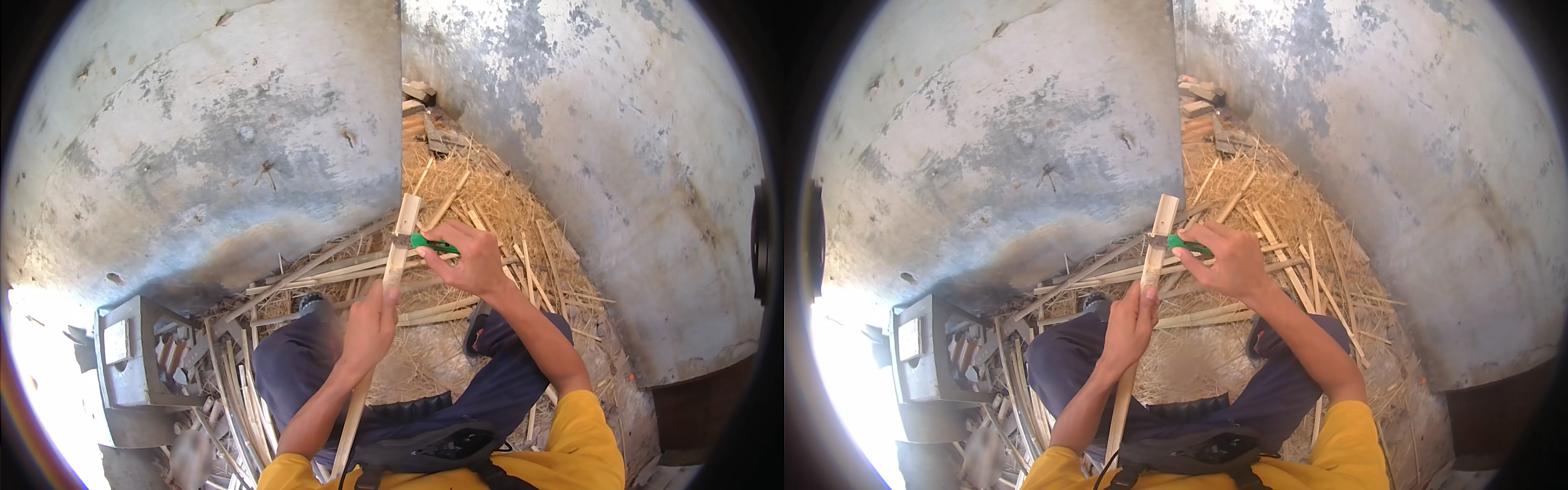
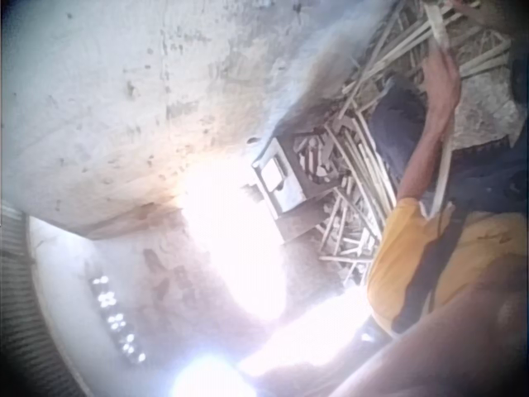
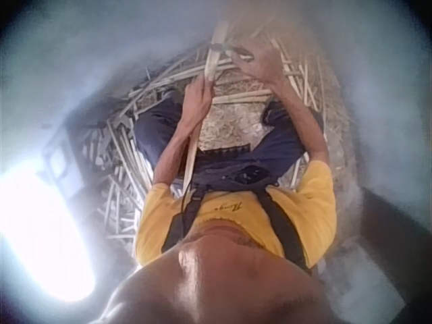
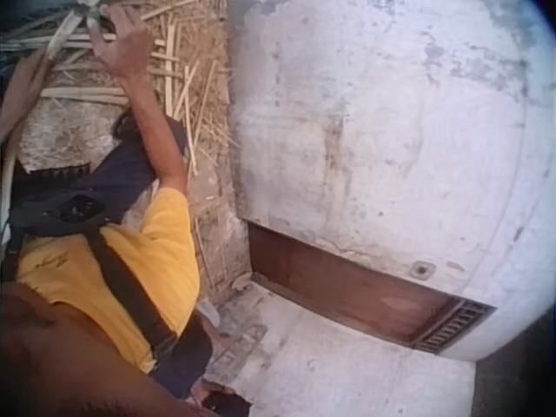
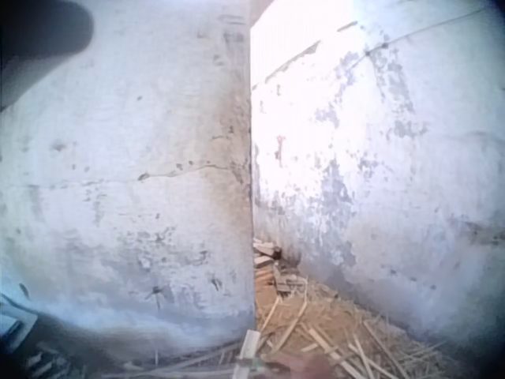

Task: The person whittles a long piece of wood using a small utility knife, peeling off thin strips while sitting on a floor covered in wood shavings.

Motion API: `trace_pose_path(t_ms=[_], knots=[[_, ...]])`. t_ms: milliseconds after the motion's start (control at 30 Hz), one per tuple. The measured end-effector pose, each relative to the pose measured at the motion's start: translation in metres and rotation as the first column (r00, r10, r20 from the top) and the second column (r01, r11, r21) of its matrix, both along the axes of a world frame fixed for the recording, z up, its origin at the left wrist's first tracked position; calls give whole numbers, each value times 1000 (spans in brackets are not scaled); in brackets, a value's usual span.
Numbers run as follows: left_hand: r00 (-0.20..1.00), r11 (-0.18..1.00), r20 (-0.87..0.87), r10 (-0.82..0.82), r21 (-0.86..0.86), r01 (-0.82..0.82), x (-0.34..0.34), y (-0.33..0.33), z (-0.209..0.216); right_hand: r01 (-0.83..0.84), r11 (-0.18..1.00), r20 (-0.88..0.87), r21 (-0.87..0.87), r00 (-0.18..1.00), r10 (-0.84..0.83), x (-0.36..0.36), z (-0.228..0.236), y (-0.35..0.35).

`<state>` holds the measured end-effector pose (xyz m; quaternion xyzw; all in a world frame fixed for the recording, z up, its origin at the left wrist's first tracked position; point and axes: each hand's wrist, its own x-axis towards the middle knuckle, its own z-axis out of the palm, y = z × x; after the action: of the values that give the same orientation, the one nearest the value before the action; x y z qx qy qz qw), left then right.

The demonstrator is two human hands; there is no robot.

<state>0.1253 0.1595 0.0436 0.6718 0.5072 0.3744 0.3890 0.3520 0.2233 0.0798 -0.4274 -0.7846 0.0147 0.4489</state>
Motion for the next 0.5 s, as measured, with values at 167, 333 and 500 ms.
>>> trace_pose_path(t_ms=[167,333,500], knots=[[992,993,-46,-116,-6,116,4,-16,-4,408,826,-27,-390,891,-453,64,23,50],[984,986,75,-163,-18,165,4,-5,-3,402,797,-162,-451,841,-516,144,-11,68],[966,958,205,-159,-204,201,-2,2,4,100,799,-312,-593,886,-343,103,-5,48]])
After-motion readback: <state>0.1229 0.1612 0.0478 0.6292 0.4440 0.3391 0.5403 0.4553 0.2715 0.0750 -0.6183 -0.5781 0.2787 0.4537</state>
